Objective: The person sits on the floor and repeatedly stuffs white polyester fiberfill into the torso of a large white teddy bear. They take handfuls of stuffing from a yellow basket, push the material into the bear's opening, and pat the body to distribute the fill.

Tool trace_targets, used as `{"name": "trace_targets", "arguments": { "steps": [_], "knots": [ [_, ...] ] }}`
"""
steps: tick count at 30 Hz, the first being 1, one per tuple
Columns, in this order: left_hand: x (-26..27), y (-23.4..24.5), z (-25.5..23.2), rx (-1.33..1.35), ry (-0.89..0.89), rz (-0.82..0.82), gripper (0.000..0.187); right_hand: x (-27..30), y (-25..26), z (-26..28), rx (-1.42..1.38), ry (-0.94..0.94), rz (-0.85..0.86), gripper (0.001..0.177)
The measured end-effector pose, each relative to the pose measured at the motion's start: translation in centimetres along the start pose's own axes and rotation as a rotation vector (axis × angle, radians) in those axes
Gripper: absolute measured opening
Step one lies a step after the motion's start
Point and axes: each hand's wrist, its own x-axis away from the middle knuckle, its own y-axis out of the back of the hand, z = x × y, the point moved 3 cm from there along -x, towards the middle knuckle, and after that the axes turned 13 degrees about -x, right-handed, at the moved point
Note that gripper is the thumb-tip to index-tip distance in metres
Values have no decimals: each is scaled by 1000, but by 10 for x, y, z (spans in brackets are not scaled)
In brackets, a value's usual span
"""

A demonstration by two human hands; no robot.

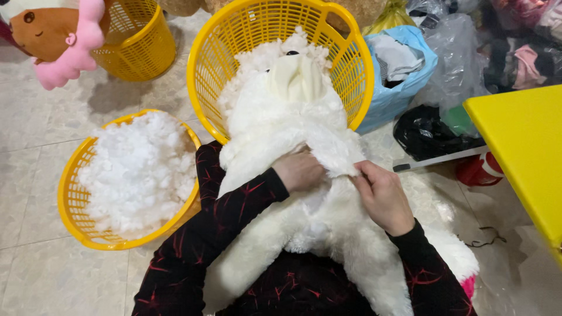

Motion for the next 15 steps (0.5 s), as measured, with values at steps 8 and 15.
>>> {"name": "trace_targets", "arguments": {
  "steps": [8,15],
  "knots": [
    [13,107,40,54,386,-115,33,33,-58,62,297,503,96,44],
    [15,75,72,118,477,-132,10,-27,-140,-40,840,126,225,41]
  ]
}}
